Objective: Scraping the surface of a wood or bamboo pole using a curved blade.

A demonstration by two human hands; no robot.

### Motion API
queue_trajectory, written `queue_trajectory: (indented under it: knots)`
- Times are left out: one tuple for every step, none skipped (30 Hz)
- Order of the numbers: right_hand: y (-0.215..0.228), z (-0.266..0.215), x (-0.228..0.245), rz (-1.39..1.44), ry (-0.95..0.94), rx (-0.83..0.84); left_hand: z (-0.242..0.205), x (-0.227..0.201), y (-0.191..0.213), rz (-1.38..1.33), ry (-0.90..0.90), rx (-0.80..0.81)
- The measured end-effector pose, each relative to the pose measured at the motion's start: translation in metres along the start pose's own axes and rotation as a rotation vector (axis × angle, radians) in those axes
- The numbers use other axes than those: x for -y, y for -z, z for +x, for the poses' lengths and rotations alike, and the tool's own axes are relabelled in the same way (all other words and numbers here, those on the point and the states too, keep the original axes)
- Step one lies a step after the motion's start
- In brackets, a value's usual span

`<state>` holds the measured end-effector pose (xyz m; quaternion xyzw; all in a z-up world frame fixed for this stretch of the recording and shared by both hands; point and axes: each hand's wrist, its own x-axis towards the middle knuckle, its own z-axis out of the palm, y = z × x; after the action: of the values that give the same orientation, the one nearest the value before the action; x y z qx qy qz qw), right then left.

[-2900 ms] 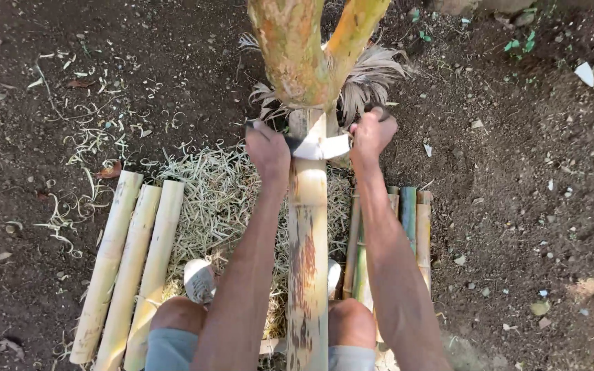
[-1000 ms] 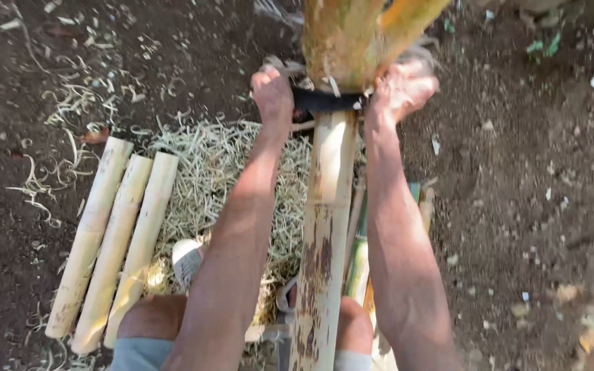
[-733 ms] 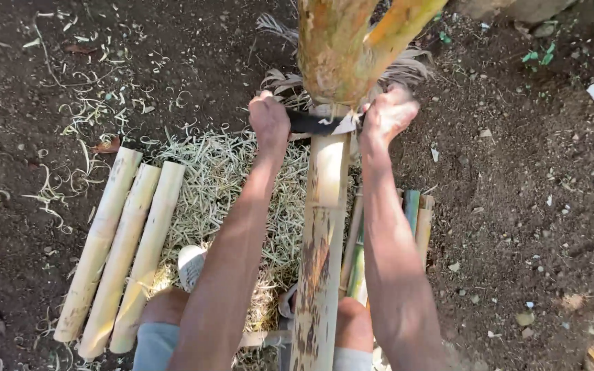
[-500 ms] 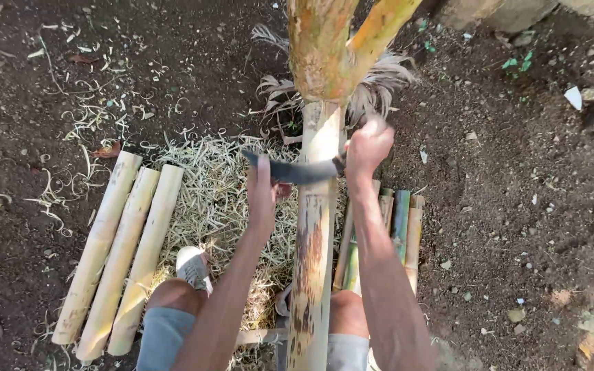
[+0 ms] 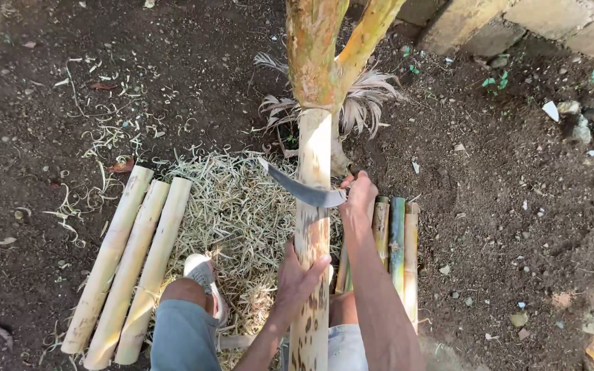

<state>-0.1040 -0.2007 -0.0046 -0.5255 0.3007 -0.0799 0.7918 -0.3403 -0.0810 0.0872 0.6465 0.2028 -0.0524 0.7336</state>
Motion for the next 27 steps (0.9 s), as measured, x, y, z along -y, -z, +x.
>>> queue_trajectory:
  knots:
    - [-0.001, -0.001, 0.002, 0.003, -0.001, -0.003, 0.006, -0.004, -0.001, 0.004, 0.000, 0.002]
    - [-0.002, -0.002, 0.003, 0.019, -0.017, -0.002, 0.011, -0.007, -0.001, 0.020, 0.059, 0.018]
    - [-0.003, -0.002, 0.003, 0.036, -0.033, -0.001, 0.018, -0.010, -0.002, 0.036, 0.119, 0.034]
    - [-0.007, 0.000, 0.004, 0.036, -0.039, -0.003, 0.036, -0.001, -0.002, 0.040, 0.124, 0.032]
    - [-0.011, 0.003, 0.006, 0.063, -0.059, -0.020, 0.054, 0.008, -0.003, 0.065, 0.051, -0.060]
    - [-0.015, 0.006, 0.007, 0.091, -0.079, -0.038, 0.073, 0.017, -0.004, 0.091, -0.025, -0.149]
    - [-0.016, 0.019, 0.004, 0.091, -0.084, -0.041, 0.090, 0.006, 0.001, 0.095, -0.021, -0.149]
    - [-0.016, 0.031, 0.000, 0.103, -0.050, -0.049, 0.106, -0.003, 0.005, 0.040, -0.106, -0.221]
    - [-0.017, 0.043, -0.004, 0.115, -0.016, -0.057, 0.122, -0.013, 0.010, -0.015, -0.191, -0.294]
    - [-0.020, 0.054, -0.007, 0.118, -0.023, -0.060, 0.141, -0.027, 0.011, -0.007, -0.189, -0.295]
    - [-0.024, 0.065, -0.010, 0.067, 0.024, -0.014, 0.161, -0.040, 0.013, -0.051, -0.205, -0.343]
    - [-0.026, 0.076, -0.014, 0.017, 0.069, 0.030, 0.180, -0.052, 0.013, -0.094, -0.220, -0.389]
    - [-0.036, 0.072, -0.011, 0.021, 0.062, 0.024, 0.195, -0.055, 0.010, -0.085, -0.216, -0.388]
    - [-0.045, 0.069, -0.007, 0.098, 0.105, -0.011, 0.211, -0.058, 0.006, -0.070, -0.212, -0.447]
    - [-0.054, 0.066, -0.004, 0.176, 0.149, -0.048, 0.226, -0.060, 0.002, -0.055, -0.208, -0.506]
    - [-0.056, 0.069, -0.005, 0.175, 0.140, -0.055, 0.237, -0.057, 0.000, -0.046, -0.200, -0.505]
    - [-0.058, 0.072, -0.006, 0.135, 0.172, -0.083, 0.247, -0.053, -0.002, 0.040, -0.176, -0.580]
    - [-0.061, 0.076, -0.006, 0.097, 0.207, -0.108, 0.258, -0.050, -0.004, 0.125, -0.155, -0.655]
    - [-0.062, 0.084, -0.008, 0.097, 0.202, -0.113, 0.263, -0.050, -0.004, 0.132, -0.152, -0.653]
    - [-0.065, 0.092, -0.009, 0.078, 0.241, -0.095, 0.269, -0.051, -0.006, 0.206, -0.137, -0.699]
    - [-0.067, 0.102, -0.009, 0.058, 0.281, -0.077, 0.276, -0.052, -0.007, 0.280, -0.124, -0.743]
    - [-0.074, 0.103, -0.006, 0.060, 0.276, -0.080, 0.277, -0.061, -0.006, 0.286, -0.123, -0.743]
    - [-0.081, 0.106, -0.002, 0.092, 0.266, -0.044, 0.279, -0.070, -0.006, 0.281, -0.111, -0.749]
    - [-0.087, 0.107, 0.000, 0.121, 0.253, -0.012, 0.281, -0.077, -0.005, 0.280, -0.094, -0.753]
    - [-0.094, 0.115, -0.002, 0.122, 0.245, -0.019, 0.291, -0.073, -0.003, 0.290, -0.090, -0.751]
    - [-0.100, 0.125, -0.003, 0.079, 0.199, -0.090, 0.303, -0.070, -0.003, 0.295, -0.110, -0.777]
    - [-0.108, 0.136, -0.003, 0.035, 0.152, -0.161, 0.315, -0.067, -0.002, 0.300, -0.132, -0.802]
